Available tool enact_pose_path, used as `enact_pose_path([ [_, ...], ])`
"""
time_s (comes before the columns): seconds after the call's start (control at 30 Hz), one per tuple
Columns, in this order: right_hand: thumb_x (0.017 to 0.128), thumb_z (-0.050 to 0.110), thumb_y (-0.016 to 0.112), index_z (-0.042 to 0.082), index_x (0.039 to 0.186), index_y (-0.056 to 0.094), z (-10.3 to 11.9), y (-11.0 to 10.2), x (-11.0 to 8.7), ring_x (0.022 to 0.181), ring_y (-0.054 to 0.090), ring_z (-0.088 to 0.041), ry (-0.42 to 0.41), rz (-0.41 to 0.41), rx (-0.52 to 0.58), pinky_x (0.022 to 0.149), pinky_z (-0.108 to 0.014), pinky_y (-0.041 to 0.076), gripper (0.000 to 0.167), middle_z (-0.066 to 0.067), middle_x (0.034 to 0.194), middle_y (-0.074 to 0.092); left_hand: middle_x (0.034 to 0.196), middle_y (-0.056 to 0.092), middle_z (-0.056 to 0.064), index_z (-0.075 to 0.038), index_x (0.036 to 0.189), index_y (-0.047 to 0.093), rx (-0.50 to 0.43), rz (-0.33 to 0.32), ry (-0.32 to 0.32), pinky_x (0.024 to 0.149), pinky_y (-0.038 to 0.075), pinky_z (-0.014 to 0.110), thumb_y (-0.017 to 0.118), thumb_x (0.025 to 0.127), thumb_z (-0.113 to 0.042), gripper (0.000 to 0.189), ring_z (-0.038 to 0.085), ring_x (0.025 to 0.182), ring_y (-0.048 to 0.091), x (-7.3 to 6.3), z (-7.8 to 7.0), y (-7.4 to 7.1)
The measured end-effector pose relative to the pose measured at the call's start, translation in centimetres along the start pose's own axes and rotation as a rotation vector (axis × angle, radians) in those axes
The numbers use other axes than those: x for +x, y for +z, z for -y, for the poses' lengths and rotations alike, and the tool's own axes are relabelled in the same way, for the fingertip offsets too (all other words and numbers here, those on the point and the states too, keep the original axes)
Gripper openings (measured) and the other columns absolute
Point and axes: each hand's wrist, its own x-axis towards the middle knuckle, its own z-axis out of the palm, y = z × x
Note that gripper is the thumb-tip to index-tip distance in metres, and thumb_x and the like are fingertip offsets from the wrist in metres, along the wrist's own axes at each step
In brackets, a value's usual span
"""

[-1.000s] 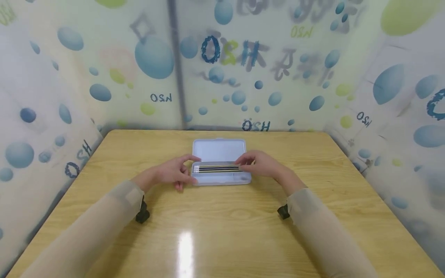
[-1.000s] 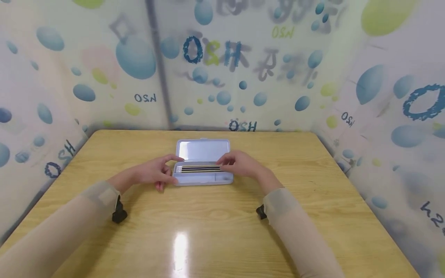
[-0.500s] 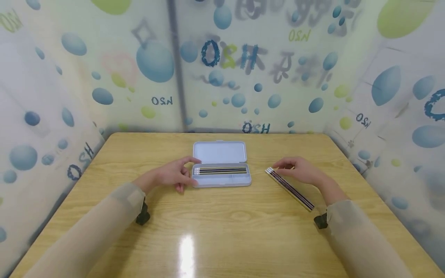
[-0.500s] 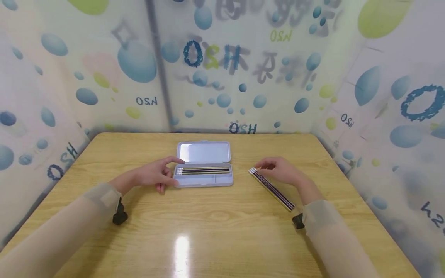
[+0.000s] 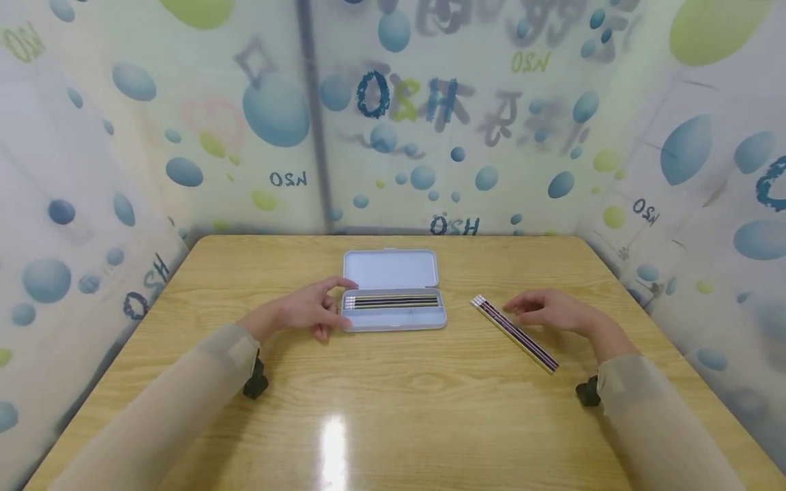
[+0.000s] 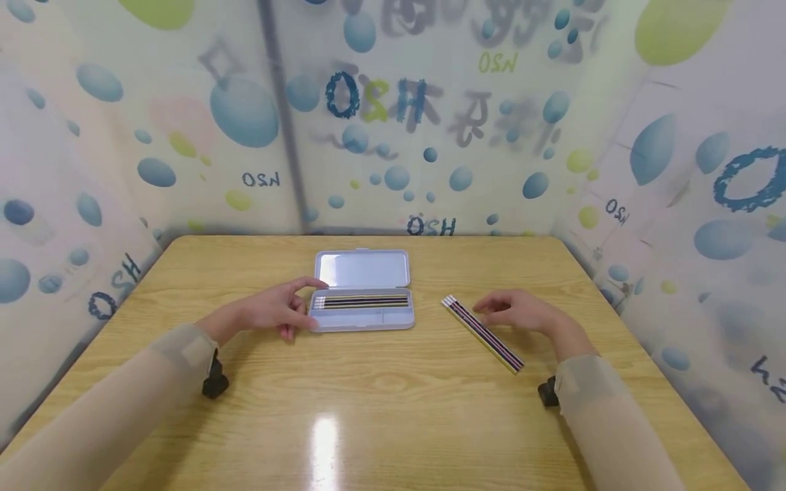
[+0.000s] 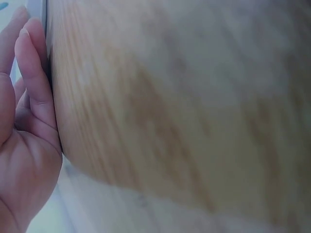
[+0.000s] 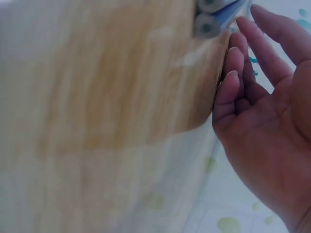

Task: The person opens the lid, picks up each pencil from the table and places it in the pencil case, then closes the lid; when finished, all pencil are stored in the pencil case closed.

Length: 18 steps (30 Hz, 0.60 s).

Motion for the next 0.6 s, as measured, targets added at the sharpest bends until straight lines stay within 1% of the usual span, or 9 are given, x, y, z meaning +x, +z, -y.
enact_pose_path([
  [0.07, 0.109, 0.032, 0.070, 0.012, 0.147, 0.068, -0.16, -0.12, 0.03, 0.143, 0.060, -0.035, 0.002, 0.024, 0.033, 0.118, -0.054, 0.051, 0.043, -0.014, 0.153, 0.066, 0.076, 0.063, 0.005, -0.022, 0.168, 0.032, -0.002, -0.004, 0.000, 0.061, 0.062, 0.030, 0.087, 0.097, -0.020, 0.089, 0.017, 0.058, 0.066, 0.09, 0.03, -0.02],
  [0.13, 0.109, 0.032, 0.070, 0.011, 0.149, 0.067, -0.22, -0.19, 0.11, 0.144, 0.059, -0.036, 0.007, 0.040, 0.066, 0.119, -0.055, 0.049, 0.045, -0.016, 0.156, 0.064, 0.076, 0.063, 0.005, -0.021, 0.168, 0.032, 0.003, -0.006, 0.003, 0.061, 0.062, 0.031, 0.087, 0.097, -0.019, 0.089, 0.016, 0.058, 0.066, 0.13, 0.07, -0.06],
  [0.27, 0.109, 0.032, 0.070, 0.012, 0.149, 0.066, -0.36, -0.24, 0.26, 0.141, 0.060, -0.032, 0.014, 0.047, 0.081, 0.116, -0.049, 0.050, 0.045, -0.016, 0.157, 0.063, 0.075, 0.063, 0.004, -0.021, 0.168, 0.033, 0.013, -0.009, 0.003, 0.061, 0.062, 0.031, 0.087, 0.098, -0.019, 0.088, 0.016, 0.058, 0.067, 0.14, 0.15, -0.18],
  [0.47, 0.107, 0.032, 0.072, 0.014, 0.147, 0.067, -0.54, -0.10, 0.39, 0.137, 0.060, -0.028, 0.014, 0.031, 0.062, 0.112, -0.041, 0.050, 0.044, -0.014, 0.154, 0.066, 0.077, 0.063, 0.005, -0.022, 0.168, 0.033, 0.016, -0.003, 0.004, 0.061, 0.062, 0.030, 0.087, 0.098, -0.022, 0.088, 0.017, 0.058, 0.068, 0.08, 0.19, -0.19],
  [0.6, 0.107, 0.031, 0.074, 0.011, 0.146, 0.067, -0.53, -0.08, 0.28, 0.126, 0.063, -0.023, 0.019, 0.031, 0.060, 0.106, -0.034, 0.052, 0.044, -0.012, 0.142, 0.070, 0.077, 0.064, 0.005, -0.022, 0.168, 0.034, 0.020, 0.001, 0.003, 0.061, 0.062, 0.030, 0.087, 0.098, -0.022, 0.088, 0.017, 0.059, 0.068, 0.14, 0.19, -0.14],
])
